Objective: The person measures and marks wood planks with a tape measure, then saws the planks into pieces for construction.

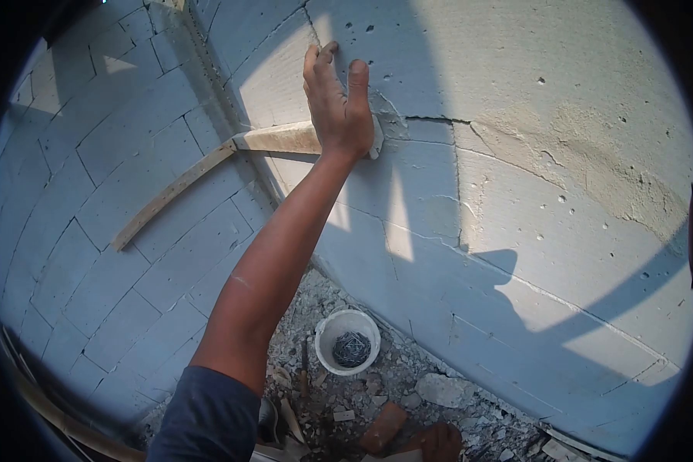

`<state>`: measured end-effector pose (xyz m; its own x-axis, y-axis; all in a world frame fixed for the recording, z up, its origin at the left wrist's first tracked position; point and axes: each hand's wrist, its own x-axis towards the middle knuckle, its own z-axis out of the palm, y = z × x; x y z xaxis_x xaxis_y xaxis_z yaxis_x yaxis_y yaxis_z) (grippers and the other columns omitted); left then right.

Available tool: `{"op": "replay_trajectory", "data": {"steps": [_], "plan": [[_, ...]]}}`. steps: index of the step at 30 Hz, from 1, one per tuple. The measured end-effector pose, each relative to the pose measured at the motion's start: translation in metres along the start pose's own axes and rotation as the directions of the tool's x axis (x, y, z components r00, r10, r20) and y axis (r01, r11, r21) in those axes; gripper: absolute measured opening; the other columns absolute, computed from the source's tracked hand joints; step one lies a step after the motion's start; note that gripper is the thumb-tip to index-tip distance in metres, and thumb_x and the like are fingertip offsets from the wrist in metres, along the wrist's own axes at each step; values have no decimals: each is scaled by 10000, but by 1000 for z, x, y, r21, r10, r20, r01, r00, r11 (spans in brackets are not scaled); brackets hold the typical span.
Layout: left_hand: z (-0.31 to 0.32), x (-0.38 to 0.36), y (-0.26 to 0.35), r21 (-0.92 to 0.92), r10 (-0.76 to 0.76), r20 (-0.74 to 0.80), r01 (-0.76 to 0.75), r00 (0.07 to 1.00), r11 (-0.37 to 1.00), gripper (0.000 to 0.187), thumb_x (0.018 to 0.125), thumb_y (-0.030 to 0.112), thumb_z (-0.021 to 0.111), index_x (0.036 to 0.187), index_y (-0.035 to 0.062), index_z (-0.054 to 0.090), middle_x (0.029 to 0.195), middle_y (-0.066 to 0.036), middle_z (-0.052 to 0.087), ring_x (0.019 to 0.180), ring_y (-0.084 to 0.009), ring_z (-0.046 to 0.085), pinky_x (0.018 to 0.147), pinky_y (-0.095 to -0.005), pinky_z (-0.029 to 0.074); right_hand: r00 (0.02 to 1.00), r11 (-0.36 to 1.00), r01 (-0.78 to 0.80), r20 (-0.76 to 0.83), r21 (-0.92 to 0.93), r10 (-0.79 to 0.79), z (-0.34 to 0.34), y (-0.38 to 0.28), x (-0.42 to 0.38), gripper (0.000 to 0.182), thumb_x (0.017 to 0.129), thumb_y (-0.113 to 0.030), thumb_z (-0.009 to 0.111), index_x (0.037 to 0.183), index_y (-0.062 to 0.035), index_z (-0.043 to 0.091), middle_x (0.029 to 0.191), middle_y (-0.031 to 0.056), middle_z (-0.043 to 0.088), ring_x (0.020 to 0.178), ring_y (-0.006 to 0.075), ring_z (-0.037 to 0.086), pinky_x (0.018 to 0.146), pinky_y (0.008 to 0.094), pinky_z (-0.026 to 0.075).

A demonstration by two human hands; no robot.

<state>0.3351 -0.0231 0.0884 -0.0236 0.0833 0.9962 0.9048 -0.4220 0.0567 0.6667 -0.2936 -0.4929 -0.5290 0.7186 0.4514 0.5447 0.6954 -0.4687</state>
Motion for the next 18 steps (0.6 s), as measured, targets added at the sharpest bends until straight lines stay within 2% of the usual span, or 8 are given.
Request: {"op": "replay_trajectory", "data": {"steps": [3, 4, 9, 10, 12, 15, 16, 18], "plan": [[1, -2, -3, -2, -1, -5, 1, 1000, 1000, 680, 1000, 541, 451, 1414, 4, 401, 1515, -252, 296, 1391, -406, 324, 1140, -490, 264, 991, 991, 98, -82, -97, -106, 11, -4, 10, 342, 918, -261, 675, 1152, -19, 615, 1230, 233, 571, 1055, 428, 552, 868, 576, 467], [1, -3, -3, 9, -25, -18, 25, 1000, 1000, 658, 976, 497, 513, 1410, 16, 405, 1512, -248, 304, 1386, -404, 335, 1138, -483, 275, 990, 989, 112, -72, -99, -119, 7, -6, 10, 342, 918, -261, 675, 1152, -19, 615, 1230, 233, 571, 1055, 428, 552, 868, 576, 467], [2, -3, 0, 64, -22, -44, 25, 999, 998, 681, 891, 416, 619, 1411, 33, 401, 1512, -249, 306, 1384, -411, 342, 1134, -493, 285, 999, 996, -45, -23, 72, 47, -14, -18, 20, 356, 966, -334, 608, 1162, -37, 617, 1205, 219, 589, 1051, 424, 561, 882, 562, 468], [1, -3, 2, 60, -36, -38, 38, 999, 997, 683, 891, 417, 624, 1414, 34, 408, 1506, -246, 313, 1388, -407, 338, 1140, -483, 280, 1000, 998, -23, -16, 67, 24, -15, -19, 19, 356, 966, -334, 608, 1162, -37, 617, 1205, 219, 589, 1051, 424, 561, 882, 562, 468], [-2, -2, 2, 69, -51, -45, 54, 998, 996, 685, 891, 419, 629, 1416, 35, 414, 1501, -244, 320, 1393, -402, 335, 1145, -473, 276, 981, 981, -186, -41, 51, 188, -10, -21, 9, 353, 979, -354, 583, 1150, -50, 635, 1188, 208, 601, 1053, 420, 565, 886, 553, 467], [-2, -4, 1, 77, -61, -48, 64, 997, 995, 711, 870, 426, 643, 1418, 36, 413, 1509, -235, 312, 1385, -396, 344, 1142, -485, 275, 988, 985, -157, 8, 69, 157, 10, -1, -12, 379, 968, -392, 585, 1140, -62, 659, 1167, 194, 620, 1039, 420, 573, 870, 555, 471], [-1, -4, 0, 94, -49, -57, 54, 997, 994, 702, 873, 429, 639, 1414, 38, 421, 1510, -231, 313, 1385, -395, 344, 1141, -491, 274, 985, 984, -172, 11, 53, 172, -5, -19, -1, 379, 968, -392, 585, 1140, -62, 659, 1167, 194, 620, 1039, 420, 573, 870, 555, 471], [2, -8, -2, 73, -72, -58, 76, 996, 994, 693, 876, 432, 634, 1410, 40, 430, 1511, -228, 314, 1384, -395, 345, 1140, -497, 273, 933, 942, -307, -152, 138, 326, -36, -52, 16, 431, 938, -484, 589, 1049, -79, 684, 1017, 178, 661, 922, 402, 611, 822, 541, 495]]}}
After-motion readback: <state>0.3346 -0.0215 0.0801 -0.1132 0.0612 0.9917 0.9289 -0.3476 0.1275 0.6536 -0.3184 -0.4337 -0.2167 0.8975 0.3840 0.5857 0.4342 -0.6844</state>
